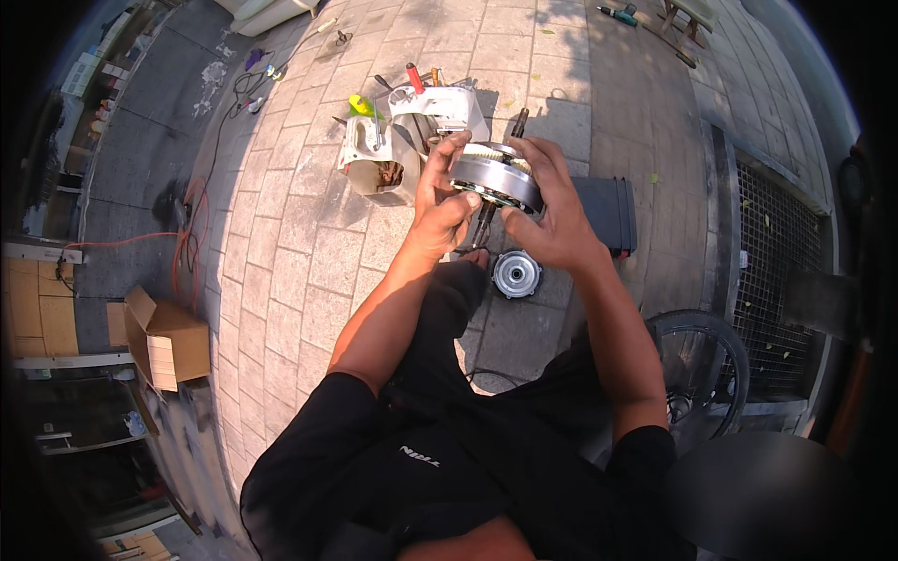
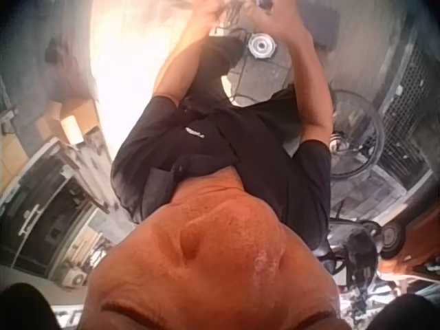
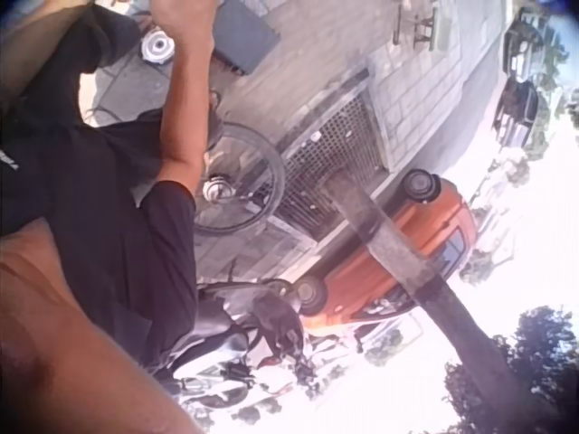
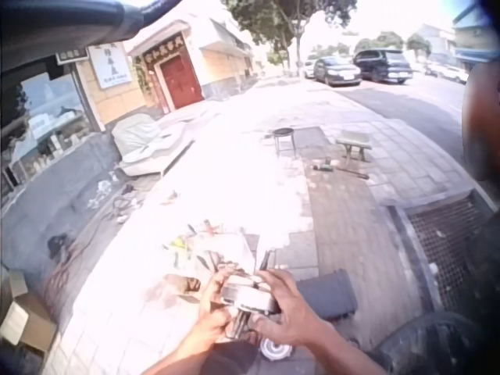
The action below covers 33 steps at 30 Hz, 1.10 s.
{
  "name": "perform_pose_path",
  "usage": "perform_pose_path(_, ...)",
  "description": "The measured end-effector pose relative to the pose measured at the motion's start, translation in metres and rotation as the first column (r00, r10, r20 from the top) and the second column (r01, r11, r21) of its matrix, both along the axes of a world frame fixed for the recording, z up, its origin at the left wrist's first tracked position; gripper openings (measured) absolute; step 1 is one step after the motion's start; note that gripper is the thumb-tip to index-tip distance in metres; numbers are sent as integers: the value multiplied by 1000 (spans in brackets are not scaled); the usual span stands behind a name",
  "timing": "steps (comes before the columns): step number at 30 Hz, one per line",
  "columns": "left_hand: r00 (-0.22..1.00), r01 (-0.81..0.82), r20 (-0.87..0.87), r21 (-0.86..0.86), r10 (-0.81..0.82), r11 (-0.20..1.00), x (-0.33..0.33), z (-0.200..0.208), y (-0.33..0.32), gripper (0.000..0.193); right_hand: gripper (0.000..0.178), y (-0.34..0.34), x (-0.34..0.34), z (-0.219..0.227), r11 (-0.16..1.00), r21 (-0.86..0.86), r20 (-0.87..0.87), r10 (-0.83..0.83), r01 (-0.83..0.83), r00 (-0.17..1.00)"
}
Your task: The person holds a disassembled electric motor component, likely a stator, and rotates it to inspect the internal windings and structure. The person turns the object over in their hands to view different angles while sitting on the ground.
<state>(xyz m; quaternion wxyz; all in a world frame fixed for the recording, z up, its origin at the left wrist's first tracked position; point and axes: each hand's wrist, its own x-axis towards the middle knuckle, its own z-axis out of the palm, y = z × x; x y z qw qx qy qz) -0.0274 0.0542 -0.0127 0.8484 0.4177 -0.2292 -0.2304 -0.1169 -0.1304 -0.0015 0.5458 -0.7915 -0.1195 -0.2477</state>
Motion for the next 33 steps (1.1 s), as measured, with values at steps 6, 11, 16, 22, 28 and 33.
perform_pose_path(6,1000,-12,4,15,12,1000,0,-3,2,90,84,3,-1,-5,999,-29,12,-16,16,1000)
perform_pose_path(11,999,2,32,21,-2,1000,1,-4,2,91,86,8,1,-7,999,22,-25,-38,38,999)
perform_pose_path(16,999,-5,54,56,1,998,0,-3,3,93,85,7,5,-15,997,-17,44,-74,75,996)
perform_pose_path(22,997,-34,70,85,29,996,-1,-1,0,95,83,5,5,-12,994,-50,59,-96,99,994)
perform_pose_path(28,996,-51,74,125,42,991,-3,0,1,95,81,4,5,-13,991,-68,77,-106,112,991)
perform_pose_path(33,997,-44,73,123,36,991,-3,1,1,94,81,4,3,-14,992,-56,61,-113,117,992)
